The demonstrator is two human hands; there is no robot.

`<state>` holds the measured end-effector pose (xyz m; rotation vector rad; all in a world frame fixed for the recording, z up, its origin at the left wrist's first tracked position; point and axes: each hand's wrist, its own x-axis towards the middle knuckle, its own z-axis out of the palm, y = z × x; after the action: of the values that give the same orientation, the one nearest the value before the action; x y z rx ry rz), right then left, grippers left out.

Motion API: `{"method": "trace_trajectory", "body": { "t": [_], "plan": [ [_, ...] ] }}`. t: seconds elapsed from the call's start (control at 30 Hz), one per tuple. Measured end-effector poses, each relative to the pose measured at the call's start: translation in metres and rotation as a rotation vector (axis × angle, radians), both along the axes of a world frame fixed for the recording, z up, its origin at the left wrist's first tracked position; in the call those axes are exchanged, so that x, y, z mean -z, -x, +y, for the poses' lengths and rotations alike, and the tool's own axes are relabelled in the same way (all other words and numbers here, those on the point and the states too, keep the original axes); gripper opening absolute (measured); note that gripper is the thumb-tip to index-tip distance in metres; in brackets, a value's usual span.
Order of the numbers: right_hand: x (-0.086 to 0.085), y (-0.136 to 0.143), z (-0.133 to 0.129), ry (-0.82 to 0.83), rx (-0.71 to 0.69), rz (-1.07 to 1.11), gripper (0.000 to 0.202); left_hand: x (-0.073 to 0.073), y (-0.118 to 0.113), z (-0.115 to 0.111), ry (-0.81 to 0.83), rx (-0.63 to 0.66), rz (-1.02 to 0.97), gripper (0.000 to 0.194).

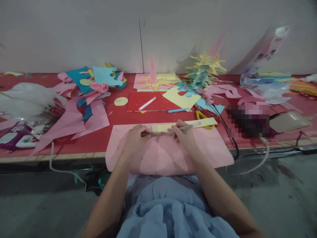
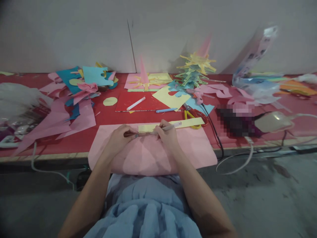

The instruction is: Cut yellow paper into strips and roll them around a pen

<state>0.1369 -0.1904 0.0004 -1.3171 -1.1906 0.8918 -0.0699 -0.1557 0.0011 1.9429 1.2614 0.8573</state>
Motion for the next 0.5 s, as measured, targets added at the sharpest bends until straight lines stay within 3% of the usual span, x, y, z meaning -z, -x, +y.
{"method": "trace_trajectory", "body": {
  "t": [0.5],
  "plan": [
    [0.002, -0.0008, 0.0015, -0.001, 0.009, -0.038, 0.027, 0.0028, 0.001, 0.0003, -0.011, 0.016, 0.0, 0.015]
  ]
}}
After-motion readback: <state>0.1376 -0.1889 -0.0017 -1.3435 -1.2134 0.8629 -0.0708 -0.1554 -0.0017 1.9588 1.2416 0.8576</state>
